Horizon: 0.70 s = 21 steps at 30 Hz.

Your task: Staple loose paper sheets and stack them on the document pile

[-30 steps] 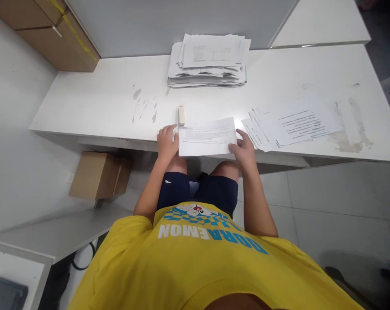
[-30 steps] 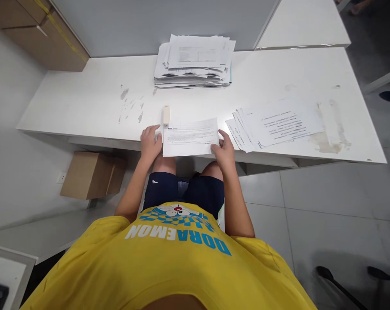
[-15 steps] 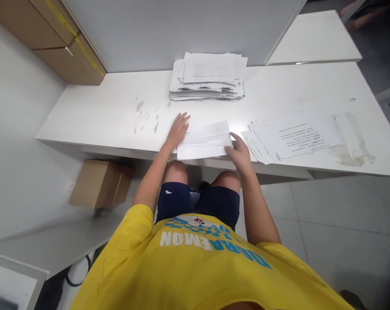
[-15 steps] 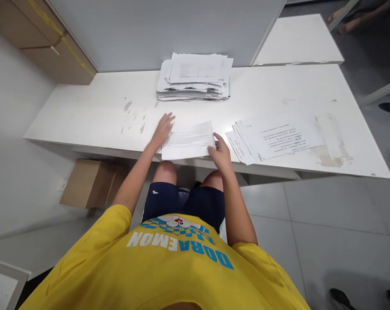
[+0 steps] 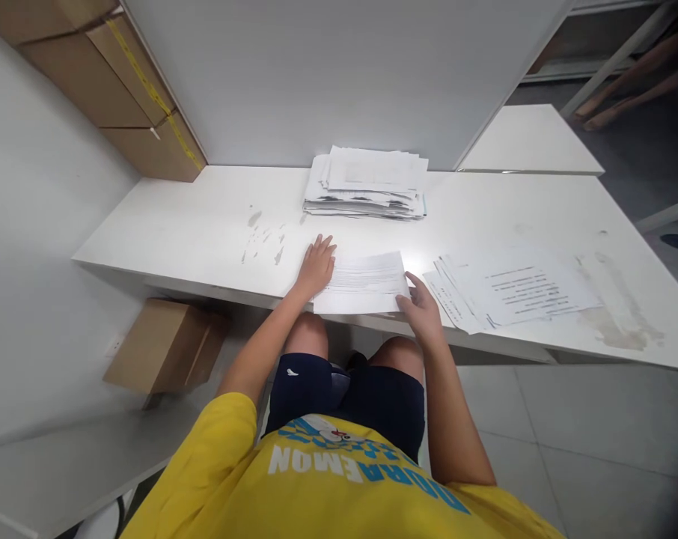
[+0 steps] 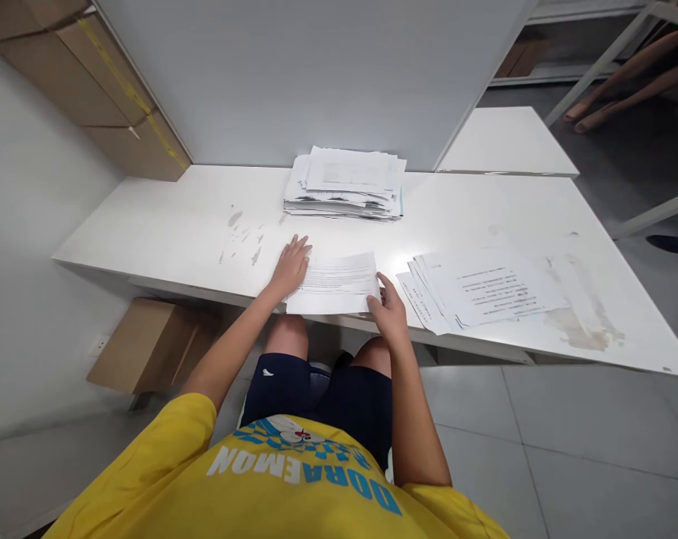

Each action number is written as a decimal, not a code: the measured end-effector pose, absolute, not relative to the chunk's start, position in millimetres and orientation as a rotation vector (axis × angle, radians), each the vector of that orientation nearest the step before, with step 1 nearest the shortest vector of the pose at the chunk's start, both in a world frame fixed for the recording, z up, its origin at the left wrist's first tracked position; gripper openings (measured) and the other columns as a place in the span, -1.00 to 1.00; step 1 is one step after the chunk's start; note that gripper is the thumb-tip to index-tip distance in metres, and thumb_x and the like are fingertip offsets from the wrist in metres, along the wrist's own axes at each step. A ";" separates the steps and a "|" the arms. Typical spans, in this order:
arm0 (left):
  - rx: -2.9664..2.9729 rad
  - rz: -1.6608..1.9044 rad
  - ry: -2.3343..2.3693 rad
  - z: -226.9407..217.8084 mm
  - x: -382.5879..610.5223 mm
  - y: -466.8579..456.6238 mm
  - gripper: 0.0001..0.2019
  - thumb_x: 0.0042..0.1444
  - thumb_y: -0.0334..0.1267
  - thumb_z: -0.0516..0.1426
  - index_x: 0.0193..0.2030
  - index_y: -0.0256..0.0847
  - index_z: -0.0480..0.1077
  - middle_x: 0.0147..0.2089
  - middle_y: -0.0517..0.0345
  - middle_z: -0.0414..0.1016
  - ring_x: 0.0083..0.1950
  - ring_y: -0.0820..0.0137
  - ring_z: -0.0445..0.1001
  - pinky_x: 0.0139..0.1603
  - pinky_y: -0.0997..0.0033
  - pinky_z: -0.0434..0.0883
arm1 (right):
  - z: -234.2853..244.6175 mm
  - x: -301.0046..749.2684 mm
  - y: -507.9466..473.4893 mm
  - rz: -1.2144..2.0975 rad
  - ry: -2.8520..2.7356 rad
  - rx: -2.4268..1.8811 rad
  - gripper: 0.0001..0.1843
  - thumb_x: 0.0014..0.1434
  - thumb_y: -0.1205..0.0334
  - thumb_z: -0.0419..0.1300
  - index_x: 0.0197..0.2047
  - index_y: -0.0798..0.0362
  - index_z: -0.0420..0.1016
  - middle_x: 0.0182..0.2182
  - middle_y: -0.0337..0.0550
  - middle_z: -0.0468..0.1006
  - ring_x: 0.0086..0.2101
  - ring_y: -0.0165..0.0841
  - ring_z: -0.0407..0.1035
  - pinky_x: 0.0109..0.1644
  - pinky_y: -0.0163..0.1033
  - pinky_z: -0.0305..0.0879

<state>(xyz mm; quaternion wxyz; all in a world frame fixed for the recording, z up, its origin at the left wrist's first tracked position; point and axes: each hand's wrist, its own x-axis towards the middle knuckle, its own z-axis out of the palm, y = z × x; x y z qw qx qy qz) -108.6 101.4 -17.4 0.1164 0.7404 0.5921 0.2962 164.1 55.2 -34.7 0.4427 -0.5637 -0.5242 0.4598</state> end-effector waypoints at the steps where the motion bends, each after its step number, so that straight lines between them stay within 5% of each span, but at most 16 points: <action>1: 2.171 0.878 1.733 -17.0 -108.2 100.7 -0.61 0.39 -0.20 -0.12 0.20 -0.22 0.36 0.46 -0.11 0.19 0.55 0.11 -0.05 0.49 -0.18 0.02 | -33.7 162.7 53.1 1.107 -1.298 -1.399 -0.27 0.01 0.06 0.23 0.27 -0.02 0.37 -0.07 -0.05 0.59 -0.10 -0.12 0.49 0.07 0.13 0.39; 8: 2.081 1.025 1.665 -18.7 -113.6 102.8 -0.59 0.40 -0.05 -0.10 0.19 -0.17 0.38 0.42 -0.06 0.27 0.53 0.14 0.05 0.47 -0.08 0.14 | -18.0 172.6 44.1 0.809 -1.200 -1.356 -0.64 0.07 0.13 0.21 -0.05 -0.07 0.62 -0.08 -0.11 0.62 -0.02 -0.11 0.47 0.12 0.11 0.38; 14: 2.063 0.931 1.703 -20.3 -110.5 101.9 -0.40 0.22 0.17 0.13 0.29 -0.12 0.30 0.50 -0.09 0.10 0.51 -0.03 0.07 0.47 -0.12 0.12 | 10.2 188.4 118.6 0.582 -0.923 -1.211 -0.57 0.02 0.26 0.14 0.00 -0.02 0.54 -0.05 -0.15 0.58 -0.13 -0.23 0.50 -0.05 -0.05 0.46; 21: 2.089 0.814 1.684 -10.6 -108.9 100.1 -0.42 0.16 0.09 0.21 0.24 -0.14 0.35 0.52 -0.08 0.06 0.52 -0.03 0.04 0.46 -0.12 0.13 | 32.1 141.1 289.4 0.733 -1.106 -1.267 -0.52 0.08 0.50 -0.04 0.07 0.22 0.39 0.10 0.17 0.45 -0.01 -0.31 0.39 0.17 -0.11 0.30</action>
